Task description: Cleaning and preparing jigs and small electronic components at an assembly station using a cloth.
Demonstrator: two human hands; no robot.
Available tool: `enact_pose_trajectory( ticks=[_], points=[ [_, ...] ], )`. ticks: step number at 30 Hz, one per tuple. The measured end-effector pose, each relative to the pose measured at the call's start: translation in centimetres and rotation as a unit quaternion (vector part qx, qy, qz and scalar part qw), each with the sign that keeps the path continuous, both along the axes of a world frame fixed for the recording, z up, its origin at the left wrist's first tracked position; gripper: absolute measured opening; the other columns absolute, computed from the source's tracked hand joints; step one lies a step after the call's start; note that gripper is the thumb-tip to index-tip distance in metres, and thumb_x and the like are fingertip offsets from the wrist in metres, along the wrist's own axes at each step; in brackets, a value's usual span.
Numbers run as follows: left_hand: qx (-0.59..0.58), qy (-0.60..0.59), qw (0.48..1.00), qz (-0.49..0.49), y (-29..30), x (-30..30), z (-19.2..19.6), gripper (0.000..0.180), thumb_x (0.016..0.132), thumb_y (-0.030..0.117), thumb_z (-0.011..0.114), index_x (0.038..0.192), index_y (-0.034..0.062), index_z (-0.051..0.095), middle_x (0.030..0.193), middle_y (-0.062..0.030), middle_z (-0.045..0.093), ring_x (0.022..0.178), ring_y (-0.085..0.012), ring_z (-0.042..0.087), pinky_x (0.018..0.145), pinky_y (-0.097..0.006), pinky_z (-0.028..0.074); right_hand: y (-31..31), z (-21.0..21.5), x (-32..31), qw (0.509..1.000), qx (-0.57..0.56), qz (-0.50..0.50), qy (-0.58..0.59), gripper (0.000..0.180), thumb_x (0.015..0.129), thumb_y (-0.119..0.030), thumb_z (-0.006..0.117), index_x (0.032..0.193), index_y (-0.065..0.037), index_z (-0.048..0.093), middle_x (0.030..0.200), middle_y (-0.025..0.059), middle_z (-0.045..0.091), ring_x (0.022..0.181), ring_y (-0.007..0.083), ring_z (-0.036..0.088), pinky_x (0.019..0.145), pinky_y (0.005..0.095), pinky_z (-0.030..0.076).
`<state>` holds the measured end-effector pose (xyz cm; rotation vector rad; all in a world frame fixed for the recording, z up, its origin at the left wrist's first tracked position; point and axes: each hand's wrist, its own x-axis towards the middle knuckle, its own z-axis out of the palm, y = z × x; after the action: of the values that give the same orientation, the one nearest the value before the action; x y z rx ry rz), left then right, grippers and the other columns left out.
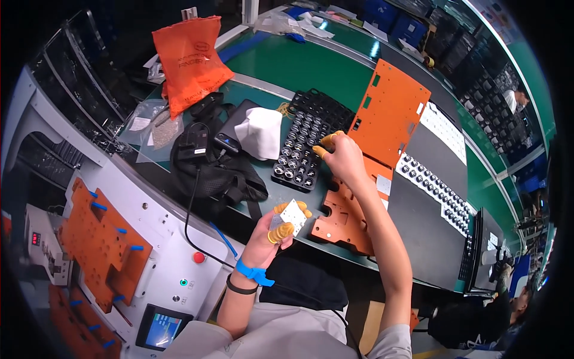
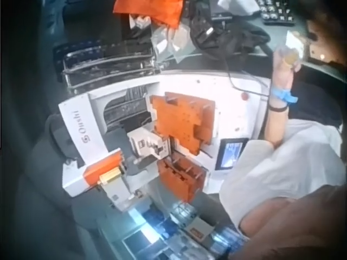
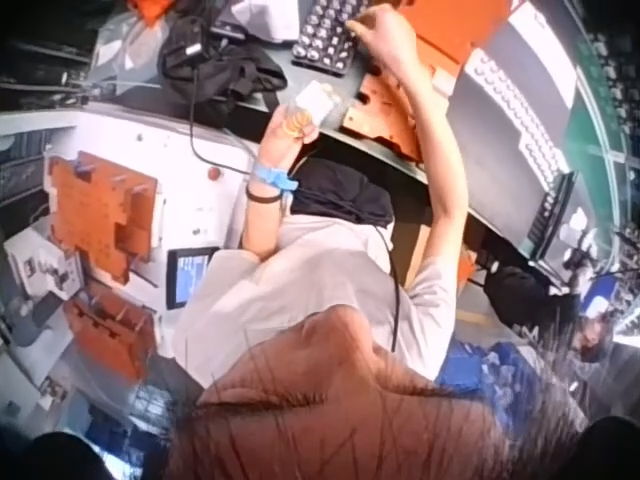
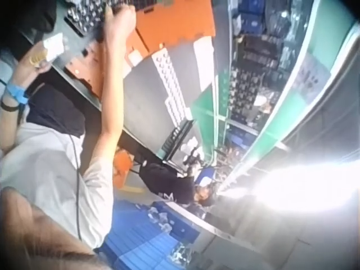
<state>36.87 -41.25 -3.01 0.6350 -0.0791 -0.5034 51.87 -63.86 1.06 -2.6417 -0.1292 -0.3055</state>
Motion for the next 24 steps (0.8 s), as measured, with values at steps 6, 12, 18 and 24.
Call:
enact_pose_trajectory(
  ticks=[6,12,18,24],
  points=[
    [0.031,-0.026,0.999,0.022,0.9,-0.5,0.4,0.061,0.088,0.020,0.080,0.140,0.0007,0.054,0.124,-0.0096,0.067,0.078,-0.0017,0.055,0.057,-0.017,0.041,1.9,0.3,1.4,0.996,-0.086,-0.006,-0.030,0.033,0.078,-0.030,0.084,0.088,0.000,0.075,0.090,0.0153,0.071,0.084,0.0321,0.070,0.078,0.0416,0.055],
    [0.033,-0.039,0.998,0.032,0.9,-0.6,1.3,0.061,0.087,0.015,0.080,0.140,0.0011,0.054,0.127,-0.0097,0.067,0.084,-0.0030,0.058,0.061,-0.017,0.044,1.8,1.1,0.7,0.996,-0.070,-0.010,-0.060,0.027,0.075,-0.024,0.081,0.086,-0.001,0.072,0.088,0.0158,0.070,0.081,0.0324,0.068,0.075,0.0431,0.054],
    [0.107,-0.138,0.974,0.142,0.0,-1.1,2.1,0.065,0.080,0.014,0.086,0.136,0.0017,0.057,0.126,-0.0050,0.067,0.077,-0.0010,0.050,0.063,-0.017,0.040,5.0,5.4,-8.1,0.971,0.204,0.107,-0.068,0.029,0.077,-0.014,0.078,0.096,-0.001,0.059,0.086,0.0115,0.064,0.077,0.0238,0.062,0.072,0.0360,0.052],
    [0.257,-0.207,0.902,0.279,-1.3,-2.6,3.8,0.061,0.071,0.010,0.093,0.125,0.0059,0.065,0.113,0.0039,0.063,0.078,-0.0023,0.047,0.067,-0.017,0.037,4.4,7.4,-15.5,0.895,0.378,0.218,0.098,0.016,0.081,-0.004,0.071,0.094,0.000,0.063,0.093,0.0056,0.063,0.083,0.0137,0.059,0.077,0.0283,0.050]
  ],
)
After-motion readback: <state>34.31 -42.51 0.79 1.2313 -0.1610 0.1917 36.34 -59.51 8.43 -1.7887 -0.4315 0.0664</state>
